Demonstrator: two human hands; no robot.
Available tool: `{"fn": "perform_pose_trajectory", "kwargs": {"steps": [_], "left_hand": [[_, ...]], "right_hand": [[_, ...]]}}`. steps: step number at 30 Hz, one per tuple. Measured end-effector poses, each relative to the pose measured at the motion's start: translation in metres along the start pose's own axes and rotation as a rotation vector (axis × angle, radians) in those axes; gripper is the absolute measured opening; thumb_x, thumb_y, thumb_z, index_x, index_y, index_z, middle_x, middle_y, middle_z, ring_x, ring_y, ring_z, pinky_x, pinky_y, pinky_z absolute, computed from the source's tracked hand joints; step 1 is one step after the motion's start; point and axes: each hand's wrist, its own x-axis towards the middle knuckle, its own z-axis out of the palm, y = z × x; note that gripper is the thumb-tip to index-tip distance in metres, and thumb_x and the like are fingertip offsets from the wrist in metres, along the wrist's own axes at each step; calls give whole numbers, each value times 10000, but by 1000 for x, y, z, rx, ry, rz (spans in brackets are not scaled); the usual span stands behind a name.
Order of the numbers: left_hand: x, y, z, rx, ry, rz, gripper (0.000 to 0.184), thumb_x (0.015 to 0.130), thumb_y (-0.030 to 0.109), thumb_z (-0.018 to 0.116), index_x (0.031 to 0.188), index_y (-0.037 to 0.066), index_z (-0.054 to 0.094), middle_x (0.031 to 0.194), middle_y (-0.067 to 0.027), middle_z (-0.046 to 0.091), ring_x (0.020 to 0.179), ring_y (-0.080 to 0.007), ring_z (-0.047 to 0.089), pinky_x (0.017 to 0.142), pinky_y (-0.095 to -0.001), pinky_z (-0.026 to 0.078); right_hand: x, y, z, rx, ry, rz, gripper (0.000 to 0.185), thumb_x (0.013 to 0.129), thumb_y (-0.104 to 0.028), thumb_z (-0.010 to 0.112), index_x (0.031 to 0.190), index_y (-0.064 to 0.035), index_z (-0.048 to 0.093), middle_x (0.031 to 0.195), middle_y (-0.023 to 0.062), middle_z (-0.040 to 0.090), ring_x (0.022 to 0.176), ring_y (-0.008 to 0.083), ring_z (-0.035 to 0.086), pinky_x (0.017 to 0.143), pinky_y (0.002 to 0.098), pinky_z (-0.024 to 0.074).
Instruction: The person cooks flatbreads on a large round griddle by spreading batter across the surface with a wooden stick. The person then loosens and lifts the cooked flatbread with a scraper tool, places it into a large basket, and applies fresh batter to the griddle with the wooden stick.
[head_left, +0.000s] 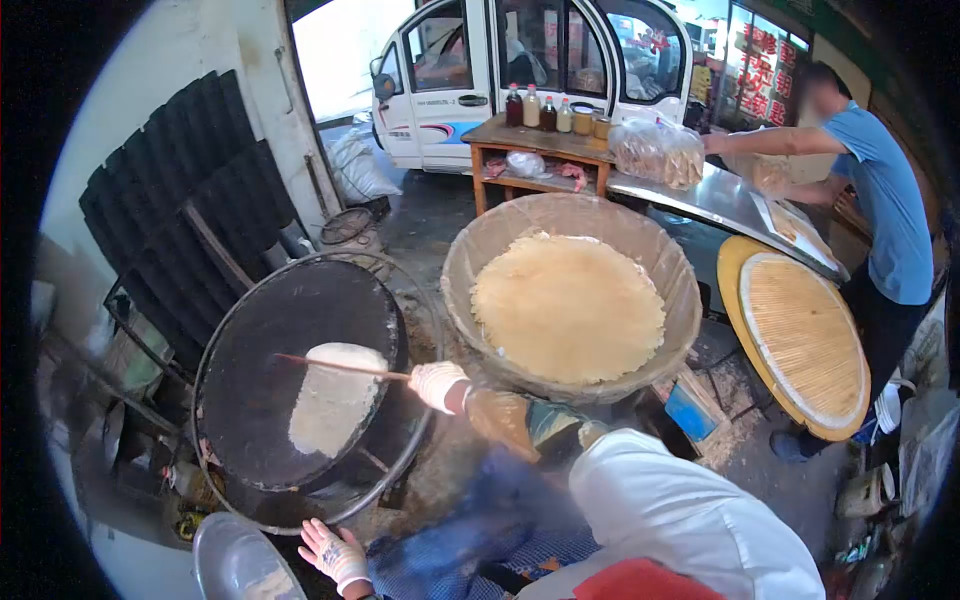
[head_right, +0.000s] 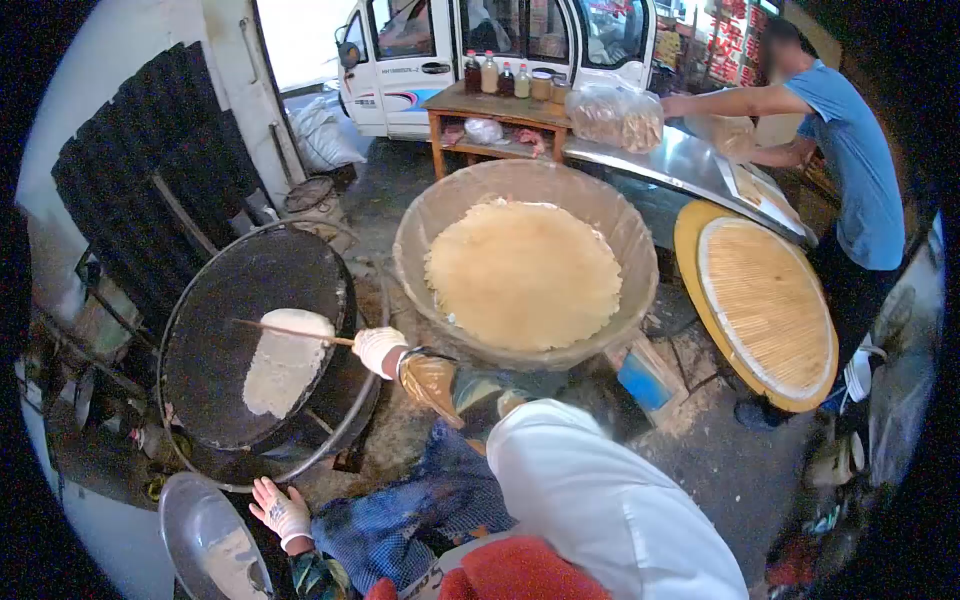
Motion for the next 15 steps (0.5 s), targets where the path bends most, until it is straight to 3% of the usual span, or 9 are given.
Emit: {"fn": "perform_pose_trajectory", "kwargs": {"steps": [3,6,7,8,9,11,13,15], "left_hand": [[3,-1,-22,-1,-99,-51,671,814,341,579,1375,21,397,1472,-144,349,1363,-303,308,1108,-527,177],[2,11,-23,-90,-47,-6,627,806,333,599,1331,25,450,1437,-159,392,1346,-317,324,1099,-538,184],[-4,20,-26,-143,-23,57,606,802,332,604,1308,24,474,1426,-164,404,1343,-324,327,1099,-538,182],[-11,32,-25,-169,67,156,598,793,327,611,1281,6,482,1408,-172,418,1346,-338,322,1110,-537,161],[-14,45,-26,-145,-51,153,640,786,330,615,1298,-16,450,1403,-185,418,1355,-347,308,1122,-543,136],[-24,53,-11,-111,130,141,683,788,337,609,1324,-37,412,1403,-201,414,1358,-348,303,1130,-548,113],[-24,47,-11,-92,131,122,691,796,340,597,1337,-41,396,1404,-212,410,1358,-353,300,1129,-555,110],[-22,43,-19,-65,129,155,679,805,333,584,1337,-42,394,1401,-213,412,1359,-357,299,1128,-562,106]], "right_hand": [[6,-15,10,122,99,5,225,893,-200,519,943,-46,675,832,112,696,748,294,685,627,412,546],[-25,-22,-3,42,38,-252,214,882,-183,514,952,-52,668,842,100,689,775,290,682,639,419,548],[-20,-12,12,28,74,-214,332,943,-303,460,923,-20,632,789,159,676,755,336,666,686,460,518],[-10,-7,12,60,56,-110,331,945,-305,457,911,-26,631,789,159,676,756,336,667,686,460,522],[5,-1,11,84,38,-12,330,948,-307,455,899,-31,630,789,160,676,757,335,668,687,460,526],[6,-13,5,74,27,-21,343,949,-315,450,941,-20,624,814,172,679,780,337,670,701,457,526],[-10,-31,-11,137,23,-54,297,922,-256,480,1023,-34,650,871,161,684,838,309,674,679,422,540],[-15,-30,5,114,-96,-146,306,935,-282,466,963,-36,645,838,168,674,818,316,664,700,419,532]]}}
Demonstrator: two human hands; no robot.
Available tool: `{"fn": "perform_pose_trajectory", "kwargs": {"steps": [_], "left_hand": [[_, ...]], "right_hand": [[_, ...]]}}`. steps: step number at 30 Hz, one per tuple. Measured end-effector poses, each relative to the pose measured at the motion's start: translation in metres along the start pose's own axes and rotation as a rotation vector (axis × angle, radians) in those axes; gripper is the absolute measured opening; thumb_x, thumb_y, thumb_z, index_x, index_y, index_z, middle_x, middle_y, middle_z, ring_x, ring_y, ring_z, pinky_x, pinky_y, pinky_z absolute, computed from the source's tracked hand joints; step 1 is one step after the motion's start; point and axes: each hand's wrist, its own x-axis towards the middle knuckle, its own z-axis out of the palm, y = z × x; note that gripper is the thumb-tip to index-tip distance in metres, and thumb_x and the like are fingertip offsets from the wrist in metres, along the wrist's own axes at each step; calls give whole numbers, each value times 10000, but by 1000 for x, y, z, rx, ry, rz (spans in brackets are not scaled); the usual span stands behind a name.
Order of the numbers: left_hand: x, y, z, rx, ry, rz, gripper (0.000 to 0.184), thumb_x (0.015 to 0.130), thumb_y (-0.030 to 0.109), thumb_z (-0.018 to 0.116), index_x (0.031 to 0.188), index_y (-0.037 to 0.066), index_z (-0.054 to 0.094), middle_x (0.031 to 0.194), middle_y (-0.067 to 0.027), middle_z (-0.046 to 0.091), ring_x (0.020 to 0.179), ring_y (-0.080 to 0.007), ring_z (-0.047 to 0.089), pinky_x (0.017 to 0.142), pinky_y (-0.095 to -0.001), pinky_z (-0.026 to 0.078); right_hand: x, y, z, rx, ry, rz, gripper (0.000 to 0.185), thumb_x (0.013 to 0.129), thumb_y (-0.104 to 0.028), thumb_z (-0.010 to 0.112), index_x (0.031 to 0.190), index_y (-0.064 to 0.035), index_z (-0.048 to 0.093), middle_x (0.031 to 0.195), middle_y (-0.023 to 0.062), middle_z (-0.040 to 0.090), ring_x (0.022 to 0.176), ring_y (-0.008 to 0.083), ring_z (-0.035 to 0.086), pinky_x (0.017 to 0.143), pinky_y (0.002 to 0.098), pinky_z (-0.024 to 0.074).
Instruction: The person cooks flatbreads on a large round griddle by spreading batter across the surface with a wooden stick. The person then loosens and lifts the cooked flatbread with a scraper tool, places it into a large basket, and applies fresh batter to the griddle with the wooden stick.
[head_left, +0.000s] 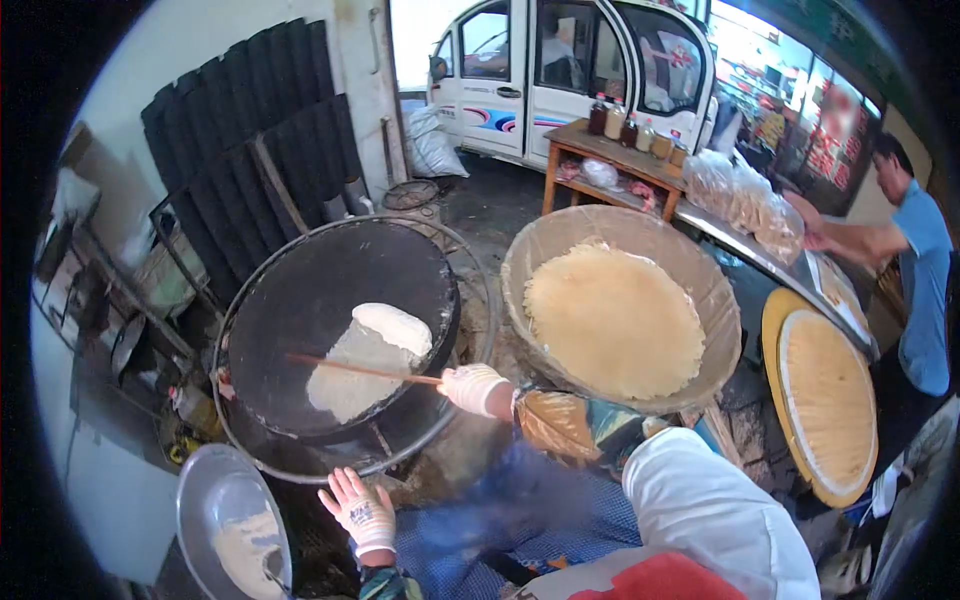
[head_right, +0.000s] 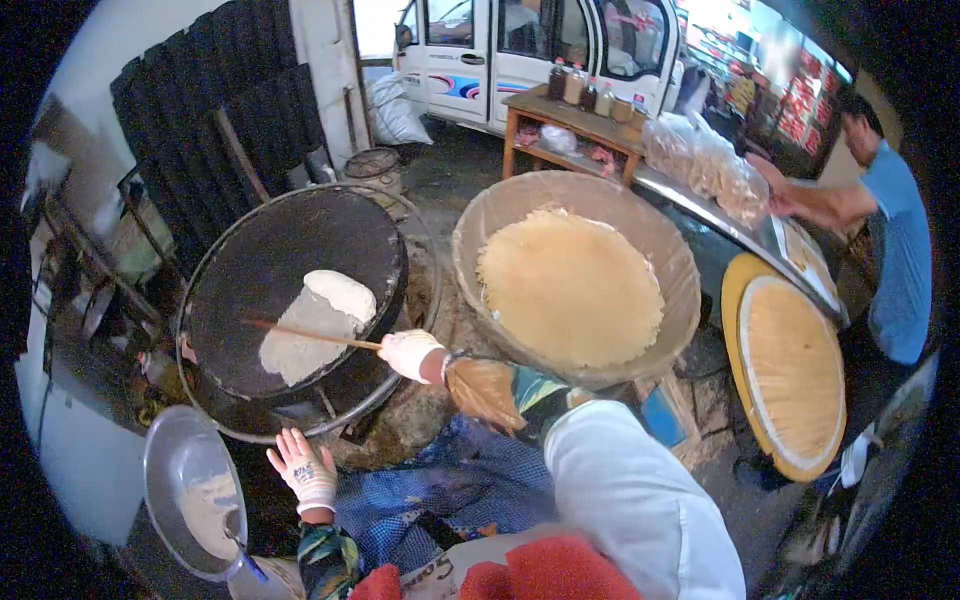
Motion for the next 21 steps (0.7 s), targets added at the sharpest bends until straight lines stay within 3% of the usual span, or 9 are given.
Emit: {"fn": "perform_pose_trajectory", "kwargs": {"steps": [2,4,6,9,10,13,18,20,21], "left_hand": [[0,-7,-1,-5,-21,-11,662,809,329,577,1331,-40,406,1403,-216,410,1358,-359,303,1129,-568,91],[3,-12,1,-29,-32,-21,655,808,329,576,1325,-40,416,1407,-214,408,1353,-360,312,1132,-569,78],[5,-20,-4,-14,-72,-35,653,808,326,576,1324,-41,419,1416,-207,403,1357,-359,309,1133,-569,72],[8,-26,4,-6,-65,-66,630,806,328,577,1304,-34,447,1406,-191,421,1350,-351,321,1129,-575,76],[7,-30,7,-5,-69,-76,630,806,328,577,1304,-34,447,1406,-191,421,1350,-351,321,1129,-575,76],[13,-39,11,-13,-26,-91,596,800,325,583,1274,-22,481,1374,-190,452,1335,-353,340,1122,-581,95],[16,-50,9,-5,-49,-140,599,786,318,576,1275,-17,492,1388,-180,442,1332,-339,347,1117,-585,103],[22,-54,7,20,-31,-133,602,785,314,571,1283,-14,488,1394,-175,438,1332,-336,347,1117,-585,102],[25,-55,5,28,-93,-173,603,796,309,574,1307,5,470,1419,-157,415,1343,-321,339,1123,-569,102]], "right_hand": [[-5,11,-15,-203,110,33,296,935,-281,466,966,-51,651,839,162,677,808,300,664,706,409,533],[15,16,-18,-90,199,159,298,945,-272,446,963,-63,657,840,137,684,785,307,667,717,412,529],[21,8,-13,-17,160,143,323,953,-291,435,954,-44,644,835,132,685,776,327,665,716,418,526],[10,4,-4,-96,49,44,333,958,-301,422,961,-38,626,864,156,677,805,324,660,717,421,523],[8,19,1,-309,146,-117,330,959,-301,423,940,-42,626,869,167,674,813,314,660,706,426,524],[27,17,-12,-106,180,140,322,958,-294,426,924,-43,626,877,165,675,825,303,666,696,435,524],[11,11,-8,-168,99,-4,370,964,-324,410,920,-27,625,845,183,675,831,324,662,759,426,514],[20,19,-15,-45,145,233,370,961,-329,417,953,-9,603,835,210,668,845,320,663,765,430,514],[22,20,-14,-54,149,210,371,959,-328,418,983,-10,605,850,203,673,848,321,666,776,427,513]]}}
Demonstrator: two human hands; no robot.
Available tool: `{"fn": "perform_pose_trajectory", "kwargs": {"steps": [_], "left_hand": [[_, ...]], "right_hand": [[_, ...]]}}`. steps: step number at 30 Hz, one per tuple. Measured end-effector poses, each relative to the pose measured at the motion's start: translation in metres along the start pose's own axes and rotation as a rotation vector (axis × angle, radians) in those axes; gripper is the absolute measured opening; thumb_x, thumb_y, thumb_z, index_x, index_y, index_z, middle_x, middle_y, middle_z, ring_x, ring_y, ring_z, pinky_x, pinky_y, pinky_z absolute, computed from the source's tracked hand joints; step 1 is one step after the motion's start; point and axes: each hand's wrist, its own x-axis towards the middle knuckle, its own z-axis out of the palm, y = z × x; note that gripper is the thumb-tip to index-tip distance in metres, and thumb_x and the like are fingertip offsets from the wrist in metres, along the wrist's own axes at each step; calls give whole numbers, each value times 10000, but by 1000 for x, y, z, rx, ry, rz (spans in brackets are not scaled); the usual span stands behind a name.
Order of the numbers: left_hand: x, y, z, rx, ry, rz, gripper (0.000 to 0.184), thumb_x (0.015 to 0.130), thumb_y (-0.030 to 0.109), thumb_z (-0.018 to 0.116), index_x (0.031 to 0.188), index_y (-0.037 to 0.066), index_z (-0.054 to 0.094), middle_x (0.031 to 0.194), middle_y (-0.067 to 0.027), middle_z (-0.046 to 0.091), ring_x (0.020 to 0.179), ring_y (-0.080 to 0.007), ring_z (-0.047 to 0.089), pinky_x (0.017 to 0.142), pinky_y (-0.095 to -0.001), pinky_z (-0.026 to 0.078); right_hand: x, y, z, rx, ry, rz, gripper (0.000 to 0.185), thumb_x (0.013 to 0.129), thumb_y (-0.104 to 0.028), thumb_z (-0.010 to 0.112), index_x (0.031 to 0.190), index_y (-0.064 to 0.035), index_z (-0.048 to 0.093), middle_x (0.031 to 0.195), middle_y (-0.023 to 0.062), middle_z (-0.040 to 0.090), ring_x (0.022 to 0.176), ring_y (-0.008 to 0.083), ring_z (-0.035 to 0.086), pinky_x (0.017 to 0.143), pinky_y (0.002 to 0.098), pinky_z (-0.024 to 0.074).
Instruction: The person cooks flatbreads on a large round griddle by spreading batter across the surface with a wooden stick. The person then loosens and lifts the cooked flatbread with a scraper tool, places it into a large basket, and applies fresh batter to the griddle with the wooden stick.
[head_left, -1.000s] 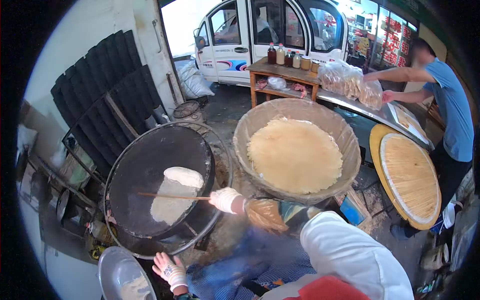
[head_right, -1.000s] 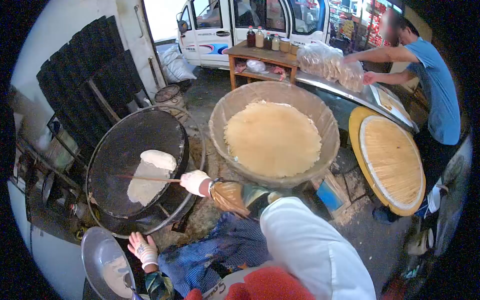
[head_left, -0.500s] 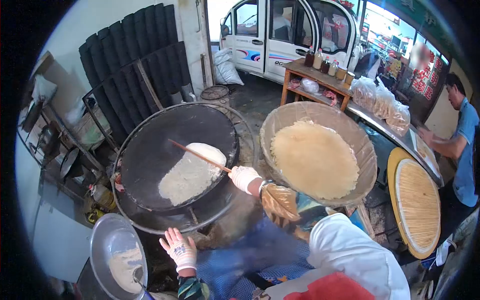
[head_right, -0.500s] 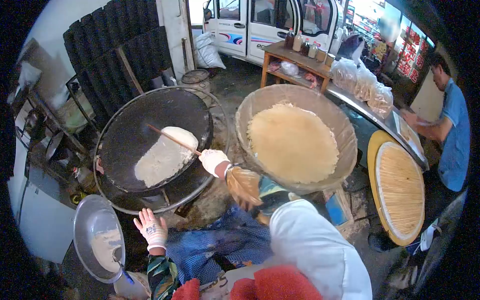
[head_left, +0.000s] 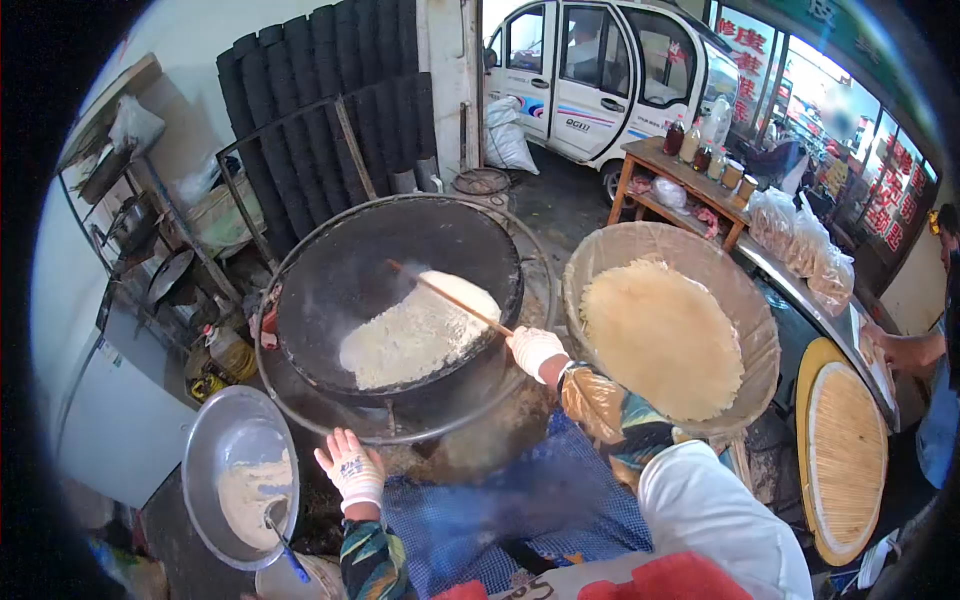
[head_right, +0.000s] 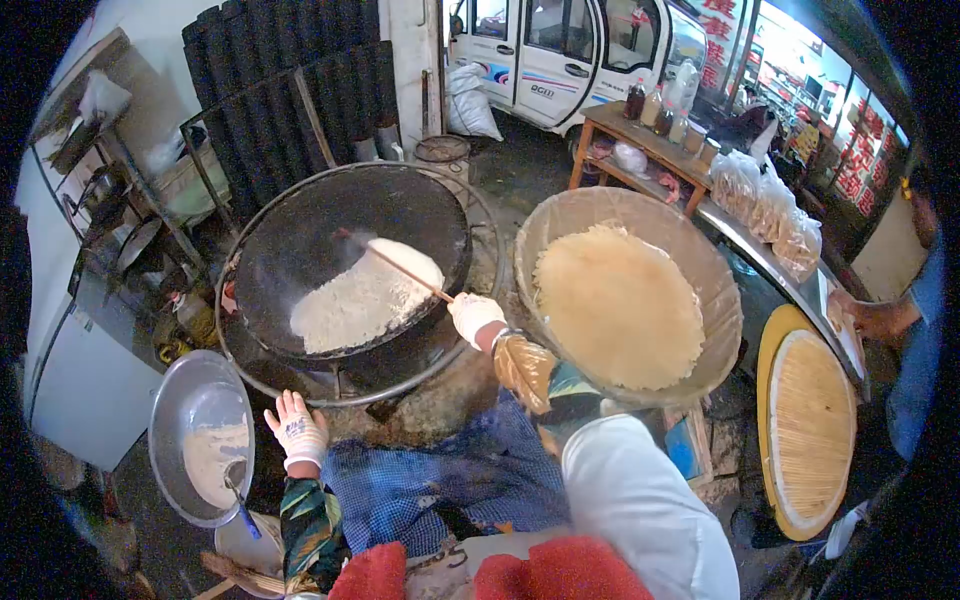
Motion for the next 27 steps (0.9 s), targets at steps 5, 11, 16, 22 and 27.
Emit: {"fn": "perform_pose_trajectory", "kwargs": {"steps": [5,11,16,22,27], "left_hand": [[4,-15,9,37,-31,-54,597,799,265,570,1336,37,444,1453,-127,384,1352,-298,338,1119,-565,125],[11,-20,2,59,-23,-94,619,779,308,582,1323,36,462,1408,-135,430,1319,-318,367,1097,-592,156],[-27,50,-6,-177,114,166,579,750,336,611,1194,-28,538,1296,-185,515,1283,-348,404,1112,-595,132],[-30,43,-12,-94,179,150,564,778,292,581,1215,-60,534,1308,-222,510,1282,-373,409,1118,-612,103],[-24,29,-5,-52,164,137,553,782,289,574,1214,-55,542,1314,-223,507,1294,-372,402,1120,-609,93]], "right_hand": [[-9,-5,6,-86,-53,-151,361,960,-347,423,940,-54,635,858,154,690,804,338,668,730,436,525],[-15,-8,1,35,68,-146,363,960,-342,423,916,-41,621,844,182,677,798,340,669,715,451,525],[-9,3,1,-58,-42,-1,342,971,-285,400,967,-58,656,933,176,679,878,320,666,775,425,528],[-40,-36,-26,-189,-189,-291,377,956,-341,420,961,-35,639,955,213,668,846,338,667,755,444,526],[5,11,15,-24,47,19,376,957,-348,417,926,-50,643,863,183,686,834,321,671,752,424,527]]}}
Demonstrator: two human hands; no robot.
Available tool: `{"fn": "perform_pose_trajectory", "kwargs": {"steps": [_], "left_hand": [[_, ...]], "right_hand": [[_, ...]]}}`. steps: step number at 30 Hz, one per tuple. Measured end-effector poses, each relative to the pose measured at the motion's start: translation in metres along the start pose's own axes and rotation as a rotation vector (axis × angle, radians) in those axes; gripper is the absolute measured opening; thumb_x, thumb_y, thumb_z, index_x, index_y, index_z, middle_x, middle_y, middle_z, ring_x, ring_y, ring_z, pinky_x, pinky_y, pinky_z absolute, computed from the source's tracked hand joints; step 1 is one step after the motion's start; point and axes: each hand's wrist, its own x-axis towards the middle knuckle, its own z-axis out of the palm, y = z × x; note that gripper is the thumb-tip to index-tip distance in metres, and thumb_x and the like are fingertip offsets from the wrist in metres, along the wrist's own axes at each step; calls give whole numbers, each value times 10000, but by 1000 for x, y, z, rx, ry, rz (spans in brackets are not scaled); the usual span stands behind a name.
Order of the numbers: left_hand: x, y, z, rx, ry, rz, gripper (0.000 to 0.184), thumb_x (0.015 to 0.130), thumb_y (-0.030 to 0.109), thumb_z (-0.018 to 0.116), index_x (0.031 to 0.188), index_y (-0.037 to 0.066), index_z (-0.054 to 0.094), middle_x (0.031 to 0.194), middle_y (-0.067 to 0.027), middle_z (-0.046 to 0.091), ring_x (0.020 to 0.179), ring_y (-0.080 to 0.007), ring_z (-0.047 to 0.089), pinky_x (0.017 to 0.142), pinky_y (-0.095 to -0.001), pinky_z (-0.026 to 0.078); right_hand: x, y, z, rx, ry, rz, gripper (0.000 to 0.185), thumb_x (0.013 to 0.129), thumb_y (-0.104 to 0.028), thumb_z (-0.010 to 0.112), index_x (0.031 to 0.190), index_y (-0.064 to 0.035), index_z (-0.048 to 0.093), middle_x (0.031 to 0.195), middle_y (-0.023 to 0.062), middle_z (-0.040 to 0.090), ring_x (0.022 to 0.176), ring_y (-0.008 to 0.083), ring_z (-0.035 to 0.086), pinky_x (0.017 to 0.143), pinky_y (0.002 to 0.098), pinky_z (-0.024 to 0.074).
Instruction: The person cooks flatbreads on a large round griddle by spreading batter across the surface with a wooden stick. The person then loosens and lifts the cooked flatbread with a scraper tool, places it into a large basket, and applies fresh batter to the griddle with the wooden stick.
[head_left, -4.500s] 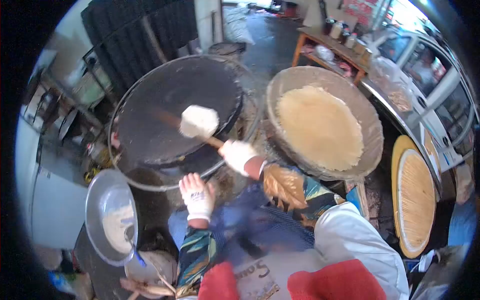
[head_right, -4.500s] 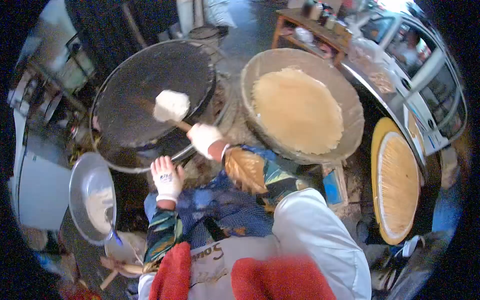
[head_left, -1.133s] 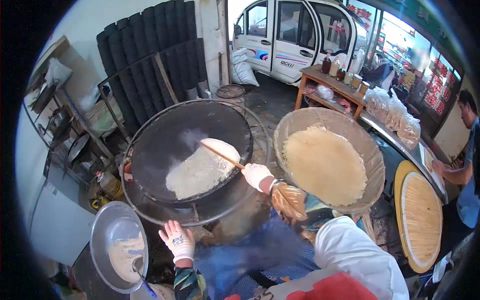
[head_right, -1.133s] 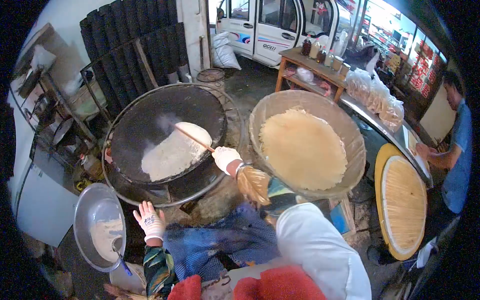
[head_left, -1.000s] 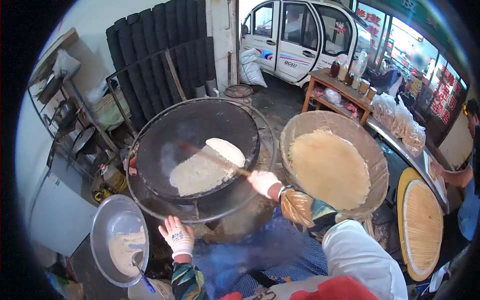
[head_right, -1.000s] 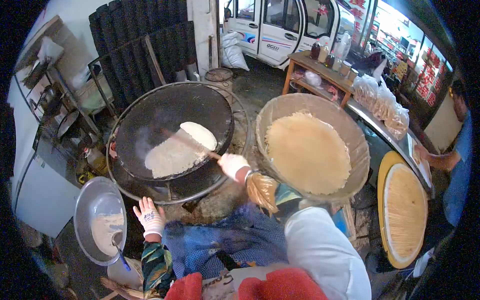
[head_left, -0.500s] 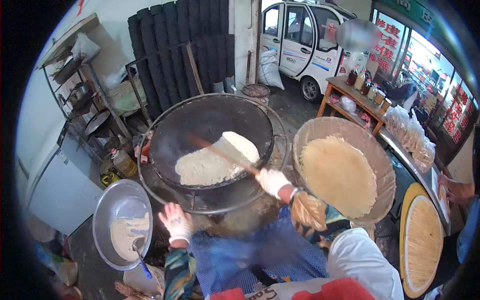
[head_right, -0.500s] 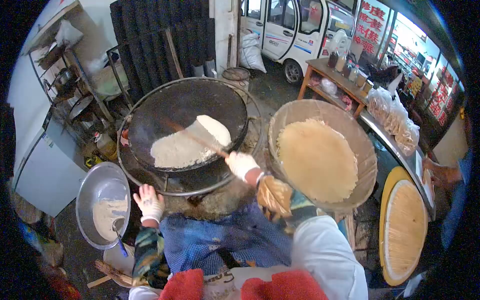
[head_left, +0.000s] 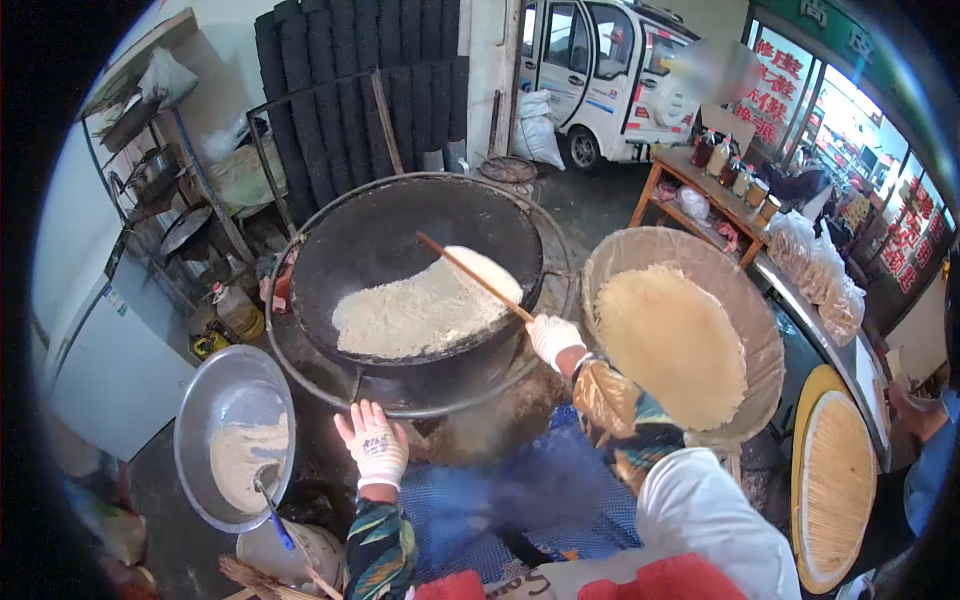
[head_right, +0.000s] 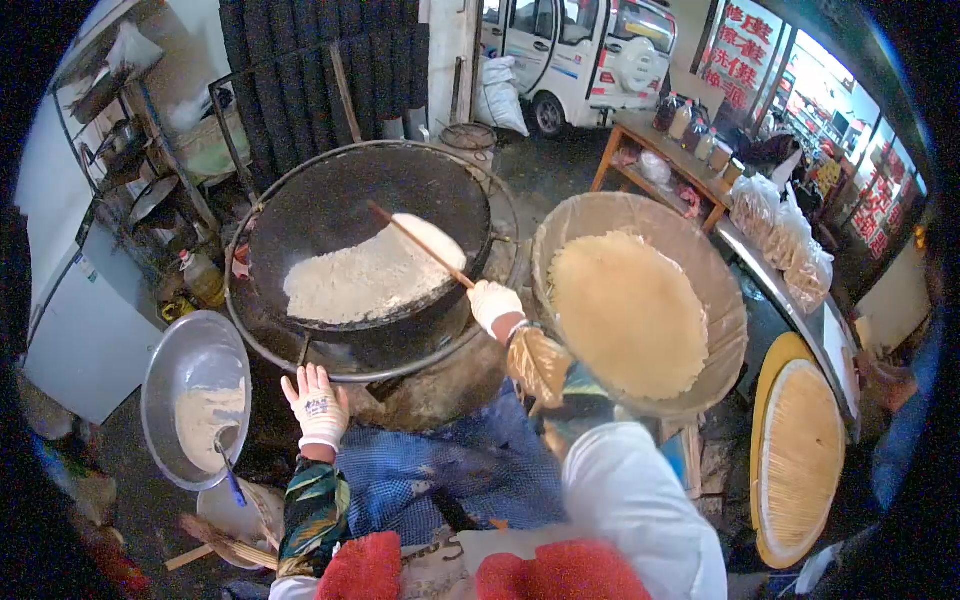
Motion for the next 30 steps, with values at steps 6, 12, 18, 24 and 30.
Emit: {"fn": "perform_pose_trajectory", "kwargs": {"steps": [6,12,18,24,30], "left_hand": [[10,-14,-3,61,-54,-83,594,782,312,586,1281,2,498,1355,-156,481,1295,-317,394,1114,-587,126],[15,-30,3,100,-119,-145,576,782,303,589,1275,18,504,1392,-138,453,1309,-307,387,1118,-587,117],[19,-53,14,112,-61,-178,578,783,252,585,1307,37,471,1401,-128,437,1298,-293,392,1101,-590,164],[20,-28,1,47,15,-161,546,777,289,569,1237,-2,521,1319,-160,499,1295,-323,385,1089,-596,170],[-9,64,-8,-167,49,19,622,761,284,619,1270,-42,468,1343,-205,467,1286,-364,388,1103,-612,120]], "right_hand": [[1,6,16,-149,-25,-16,369,952,-348,421,892,-62,646,869,155,686,838,320,672,712,443,536],[-9,-20,-10,20,-109,-93,386,948,-358,421,942,-27,618,864,224,660,850,384,646,759,492,498],[4,23,5,-148,11,-78,323,962,-308,419,962,-60,625,803,196,665,780,347,669,673,453,537],[-42,-29,9,-172,-212,-431,406,964,-360,389,979,-21,612,848,212,657,813,381,657,715,467,529],[-7,5,-7,-12,-29,-25,407,958,-367,412,935,-37,649,859,209,672,810,367,663,727,466,523]]}}
